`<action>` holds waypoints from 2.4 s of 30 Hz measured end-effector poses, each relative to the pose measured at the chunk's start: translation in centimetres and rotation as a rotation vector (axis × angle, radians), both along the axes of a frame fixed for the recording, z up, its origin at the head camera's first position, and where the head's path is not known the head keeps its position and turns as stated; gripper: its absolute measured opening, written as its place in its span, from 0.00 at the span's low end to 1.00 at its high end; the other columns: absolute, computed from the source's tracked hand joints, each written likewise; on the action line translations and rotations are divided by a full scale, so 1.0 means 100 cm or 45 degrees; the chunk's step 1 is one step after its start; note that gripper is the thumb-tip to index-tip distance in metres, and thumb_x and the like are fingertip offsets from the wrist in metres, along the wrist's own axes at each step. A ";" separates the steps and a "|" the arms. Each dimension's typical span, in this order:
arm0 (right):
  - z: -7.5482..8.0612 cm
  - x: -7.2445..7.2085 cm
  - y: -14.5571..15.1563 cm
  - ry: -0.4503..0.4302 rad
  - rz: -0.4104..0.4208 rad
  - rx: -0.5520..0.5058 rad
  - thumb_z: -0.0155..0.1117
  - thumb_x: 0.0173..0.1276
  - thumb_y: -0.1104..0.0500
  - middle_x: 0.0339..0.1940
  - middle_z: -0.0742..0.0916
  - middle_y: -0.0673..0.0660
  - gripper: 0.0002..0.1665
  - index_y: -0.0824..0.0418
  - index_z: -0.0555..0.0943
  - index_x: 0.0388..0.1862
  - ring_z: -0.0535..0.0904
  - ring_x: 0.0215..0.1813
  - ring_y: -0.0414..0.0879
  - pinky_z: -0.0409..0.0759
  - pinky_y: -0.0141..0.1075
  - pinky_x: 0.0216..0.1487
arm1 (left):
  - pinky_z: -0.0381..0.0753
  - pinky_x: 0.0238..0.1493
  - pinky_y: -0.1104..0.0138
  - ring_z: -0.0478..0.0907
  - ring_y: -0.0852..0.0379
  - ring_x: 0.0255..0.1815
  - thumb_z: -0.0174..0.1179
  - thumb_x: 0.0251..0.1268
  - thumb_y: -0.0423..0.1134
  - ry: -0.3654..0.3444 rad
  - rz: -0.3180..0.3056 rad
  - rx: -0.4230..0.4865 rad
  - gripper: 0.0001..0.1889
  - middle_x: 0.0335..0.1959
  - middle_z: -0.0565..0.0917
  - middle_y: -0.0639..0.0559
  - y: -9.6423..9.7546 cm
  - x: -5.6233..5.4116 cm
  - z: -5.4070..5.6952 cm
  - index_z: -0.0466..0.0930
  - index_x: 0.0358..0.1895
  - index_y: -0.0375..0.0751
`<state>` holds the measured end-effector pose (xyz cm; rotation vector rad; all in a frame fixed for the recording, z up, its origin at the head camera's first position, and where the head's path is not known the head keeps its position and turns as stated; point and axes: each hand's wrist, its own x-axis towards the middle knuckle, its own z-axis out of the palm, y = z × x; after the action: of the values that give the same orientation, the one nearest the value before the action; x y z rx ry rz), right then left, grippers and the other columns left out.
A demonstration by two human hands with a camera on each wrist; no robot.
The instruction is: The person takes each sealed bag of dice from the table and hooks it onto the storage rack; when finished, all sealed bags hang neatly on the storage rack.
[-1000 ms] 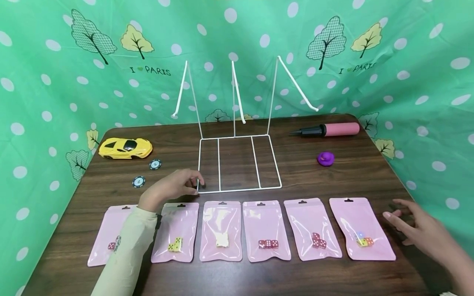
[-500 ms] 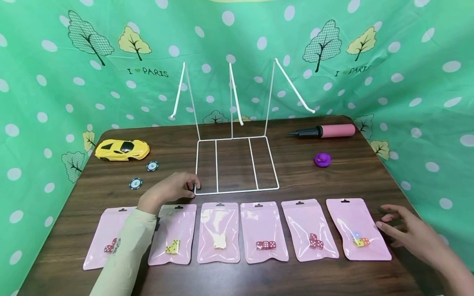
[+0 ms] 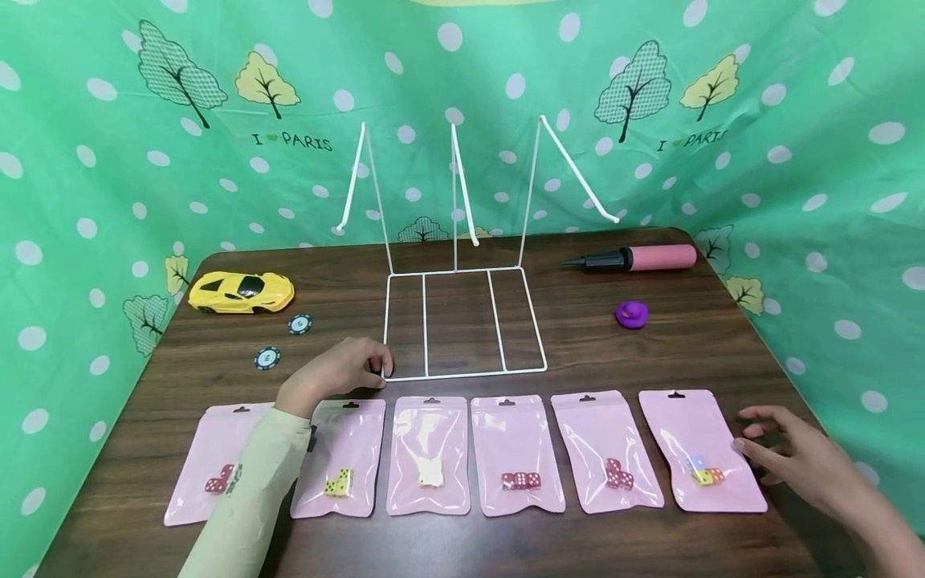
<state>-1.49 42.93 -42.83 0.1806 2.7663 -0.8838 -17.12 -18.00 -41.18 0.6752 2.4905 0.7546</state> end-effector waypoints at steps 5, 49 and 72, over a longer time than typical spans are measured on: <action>0.002 -0.001 0.000 0.017 0.016 -0.006 0.65 0.82 0.63 0.50 0.81 0.71 0.29 0.81 0.66 0.68 0.85 0.34 0.42 0.89 0.41 0.32 | 0.80 0.40 0.62 0.77 0.55 0.35 0.70 0.71 0.27 -0.044 0.038 -0.010 0.08 0.33 0.83 0.51 0.002 -0.001 -0.001 0.84 0.35 0.42; 0.003 -0.006 -0.019 0.001 0.125 0.061 0.67 0.76 0.70 0.40 0.80 0.55 0.19 0.75 0.76 0.62 0.73 0.34 0.37 0.83 0.37 0.29 | 0.81 0.43 0.60 0.78 0.53 0.36 0.70 0.73 0.28 -0.080 0.065 -0.007 0.02 0.35 0.83 0.50 0.000 -0.003 -0.003 0.87 0.39 0.36; 0.002 0.002 -0.013 0.377 0.149 0.158 0.66 0.71 0.75 0.30 0.79 0.52 0.15 0.65 0.82 0.53 0.63 0.27 0.35 0.61 0.35 0.27 | 0.81 0.42 0.61 0.77 0.53 0.36 0.70 0.72 0.27 -0.072 0.057 -0.002 0.03 0.34 0.83 0.50 0.001 -0.003 -0.001 0.87 0.38 0.36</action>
<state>-1.24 41.59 -42.65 -0.0994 3.0687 -0.7640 -17.45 -17.95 -41.31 0.5909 2.4623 0.7770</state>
